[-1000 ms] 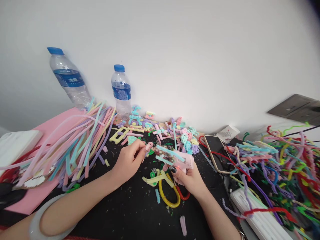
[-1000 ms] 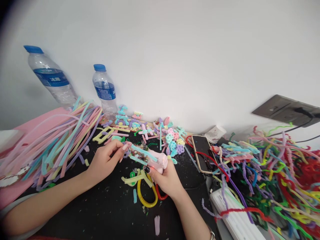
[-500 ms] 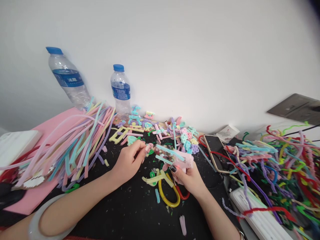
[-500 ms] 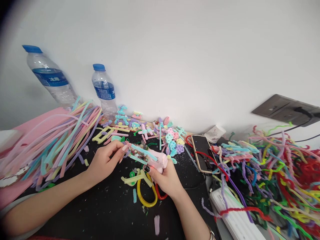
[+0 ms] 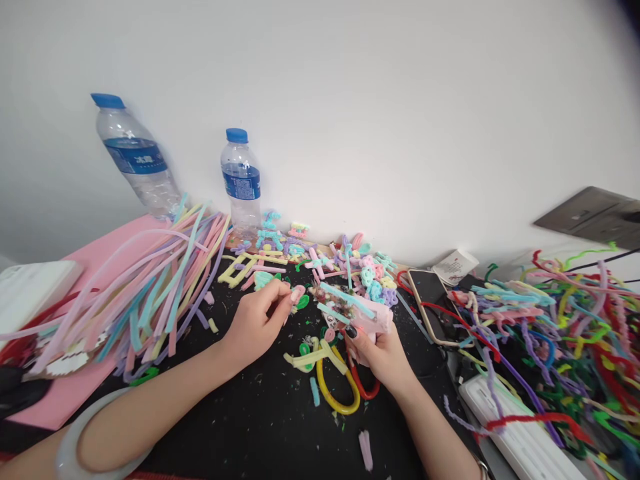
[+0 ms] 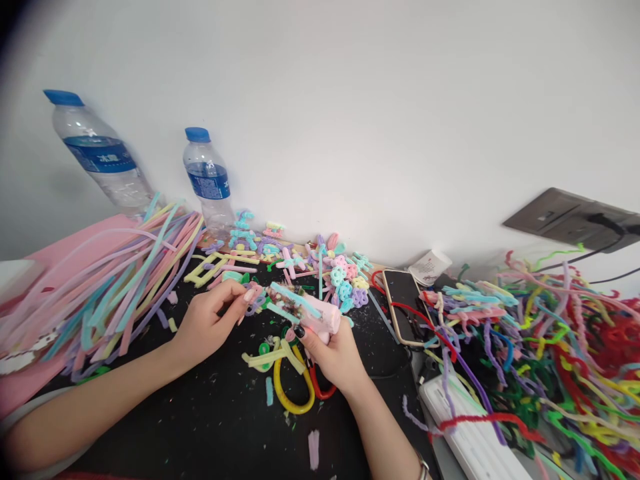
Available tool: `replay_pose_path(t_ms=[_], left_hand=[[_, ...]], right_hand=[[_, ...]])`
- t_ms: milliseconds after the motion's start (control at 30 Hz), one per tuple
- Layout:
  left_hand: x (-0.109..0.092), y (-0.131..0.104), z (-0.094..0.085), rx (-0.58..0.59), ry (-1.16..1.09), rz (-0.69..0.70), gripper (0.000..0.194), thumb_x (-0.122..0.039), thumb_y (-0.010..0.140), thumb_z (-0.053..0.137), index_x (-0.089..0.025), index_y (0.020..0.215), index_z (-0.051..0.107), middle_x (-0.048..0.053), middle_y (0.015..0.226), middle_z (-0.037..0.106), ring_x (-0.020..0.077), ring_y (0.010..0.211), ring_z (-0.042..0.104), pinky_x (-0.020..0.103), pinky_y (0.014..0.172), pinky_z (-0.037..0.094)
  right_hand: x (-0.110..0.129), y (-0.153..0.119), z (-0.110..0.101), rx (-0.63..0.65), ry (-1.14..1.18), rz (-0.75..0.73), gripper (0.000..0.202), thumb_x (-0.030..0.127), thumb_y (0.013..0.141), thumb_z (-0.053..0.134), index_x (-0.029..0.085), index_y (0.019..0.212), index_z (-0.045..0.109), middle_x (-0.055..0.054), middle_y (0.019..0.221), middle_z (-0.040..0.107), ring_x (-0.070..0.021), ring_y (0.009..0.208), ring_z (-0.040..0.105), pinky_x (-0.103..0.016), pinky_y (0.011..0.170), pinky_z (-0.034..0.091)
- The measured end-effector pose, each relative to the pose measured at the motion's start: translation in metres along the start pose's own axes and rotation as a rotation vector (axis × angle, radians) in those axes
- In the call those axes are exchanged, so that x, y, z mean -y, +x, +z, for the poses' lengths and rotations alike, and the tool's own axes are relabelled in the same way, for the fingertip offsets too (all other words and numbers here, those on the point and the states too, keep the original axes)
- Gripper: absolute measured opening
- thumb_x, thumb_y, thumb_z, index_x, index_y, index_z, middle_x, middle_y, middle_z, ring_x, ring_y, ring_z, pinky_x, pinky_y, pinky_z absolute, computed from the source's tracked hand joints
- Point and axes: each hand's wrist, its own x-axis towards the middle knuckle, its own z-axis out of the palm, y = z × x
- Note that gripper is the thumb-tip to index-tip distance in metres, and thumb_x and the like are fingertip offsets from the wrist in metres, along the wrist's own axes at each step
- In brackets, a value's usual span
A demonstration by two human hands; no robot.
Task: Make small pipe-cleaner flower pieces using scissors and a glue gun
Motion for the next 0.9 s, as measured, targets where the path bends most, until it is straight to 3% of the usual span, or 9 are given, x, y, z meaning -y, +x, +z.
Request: replay_pose_path(t_ms=[167, 367, 767, 900], left_hand=[[-0.001, 0.000, 0.000, -0.008, -0.008, 0.008, 0.029, -0.030, 0.092, 0.042, -0.019, 0.065, 0.041, -0.006, 0.051, 0.043, 0.0078, 0.043, 0.040, 0.021, 0.045, 0.031], [-0.001, 0.000, 0.000, -0.005, 0.009, 0.022, 0.031, -0.029, 0.092, 0.041, -0.020, 0.063, 0.041, -0.006, 0.051, 0.045, 0.0081, 0.043, 0.041, 0.022, 0.046, 0.033], [-0.002, 0.000, 0.000, -0.001, 0.012, 0.036, 0.029, -0.026, 0.092, 0.041, -0.020, 0.063, 0.040, -0.006, 0.052, 0.044, 0.0080, 0.042, 0.041, 0.021, 0.047, 0.033], [-0.001, 0.000, 0.000, 0.004, 0.005, 0.043, 0.029, -0.025, 0.092, 0.041, -0.020, 0.064, 0.040, -0.006, 0.052, 0.044, 0.0078, 0.042, 0.041, 0.021, 0.048, 0.033]], right_hand=[[0.006, -0.003, 0.002, 0.011, -0.043, -0.012, 0.041, 0.043, 0.077, 0.064, 0.019, 0.110, 0.059, -0.001, 0.063, 0.058, -0.0106, 0.044, 0.042, -0.022, 0.038, 0.034], [0.011, -0.002, 0.005, 0.004, -0.095, -0.062, 0.040, 0.043, 0.075, 0.065, 0.019, 0.106, 0.064, -0.003, 0.064, 0.058, -0.0176, 0.058, 0.053, -0.025, 0.043, 0.041], [0.004, -0.001, 0.002, 0.013, -0.102, -0.042, 0.034, 0.046, 0.079, 0.061, 0.019, 0.100, 0.064, -0.002, 0.067, 0.060, -0.0109, 0.045, 0.042, -0.024, 0.040, 0.034], [0.001, -0.001, 0.002, 0.011, -0.094, -0.044, 0.037, 0.047, 0.080, 0.060, 0.019, 0.105, 0.062, 0.003, 0.055, 0.050, -0.0104, 0.043, 0.037, -0.023, 0.039, 0.033]])
